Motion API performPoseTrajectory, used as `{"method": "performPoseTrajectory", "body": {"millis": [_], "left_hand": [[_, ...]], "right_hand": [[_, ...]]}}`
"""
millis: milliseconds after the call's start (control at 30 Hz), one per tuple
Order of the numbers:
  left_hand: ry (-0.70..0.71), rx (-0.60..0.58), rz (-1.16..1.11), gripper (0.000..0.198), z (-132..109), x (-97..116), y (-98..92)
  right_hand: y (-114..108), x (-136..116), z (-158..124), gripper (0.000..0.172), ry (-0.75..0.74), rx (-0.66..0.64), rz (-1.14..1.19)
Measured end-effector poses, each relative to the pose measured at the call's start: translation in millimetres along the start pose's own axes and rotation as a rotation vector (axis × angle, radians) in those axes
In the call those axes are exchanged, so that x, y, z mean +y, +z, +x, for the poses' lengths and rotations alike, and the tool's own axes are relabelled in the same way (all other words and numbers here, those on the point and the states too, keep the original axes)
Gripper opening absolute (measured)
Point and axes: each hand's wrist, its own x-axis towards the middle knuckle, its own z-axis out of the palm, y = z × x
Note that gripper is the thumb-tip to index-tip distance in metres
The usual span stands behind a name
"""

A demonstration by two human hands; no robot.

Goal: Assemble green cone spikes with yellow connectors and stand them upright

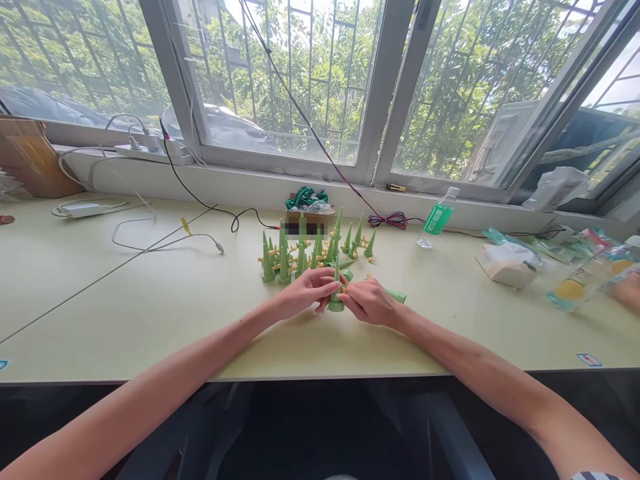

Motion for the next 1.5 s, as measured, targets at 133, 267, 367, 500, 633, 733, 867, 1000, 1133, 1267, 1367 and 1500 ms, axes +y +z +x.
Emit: {"method": "performPoseTrajectory", "body": {"millis": [133, 267, 367, 500, 633, 733, 867, 1000, 1133, 1267, 1367, 1500], "left_hand": [[-0.008, 0.021, 0.022, 0.037, 1, 1, -0.2], [0.013, 0.075, 0.065, 0.035, 2, 1, 2.0], [0.030, 0.097, 0.167, 0.033, 2, -2, 6.1], [0.027, 0.130, 0.332, 0.032, 1, -5, 11.7], [0.068, 0.173, 0.513, 0.032, 1, -7, 13.1], [0.153, 0.200, 0.645, 0.033, 2, -8, 11.4], [0.198, 0.202, 0.748, 0.030, 3, -11, 9.1], [0.172, 0.218, 0.768, 0.029, 4, -14, 9.2], [0.153, 0.230, 0.764, 0.029, 4, -14, 10.7], [0.173, 0.266, 0.785, 0.028, 3, -9, 11.7], [0.227, 0.294, 0.804, 0.024, 2, -6, 10.8], [0.280, 0.365, 0.838, 0.036, 3, -6, 7.3]], "right_hand": [[2, 0, 0, 0.042, -0.003, 0.031, -0.026], [1, 3, 3, 0.047, 0.087, 0.035, -0.010], [-3, 9, 6, 0.051, 0.213, 0.076, 0.005], [-11, 22, 7, 0.050, 0.419, 0.148, -0.026], [-16, 31, 7, 0.044, 0.565, 0.149, -0.097], [-16, 32, 7, 0.039, 0.604, 0.131, -0.145], [-16, 32, 8, 0.034, 0.617, 0.098, -0.157], [-17, 35, 7, 0.032, 0.625, 0.072, -0.173], [-19, 38, 6, 0.032, 0.646, 0.054, -0.185], [-23, 41, 5, 0.032, 0.657, 0.035, -0.195], [-25, 45, 4, 0.028, 0.666, 0.014, -0.191], [-28, 53, 2, 0.023, 0.648, -0.042, -0.178]]}}
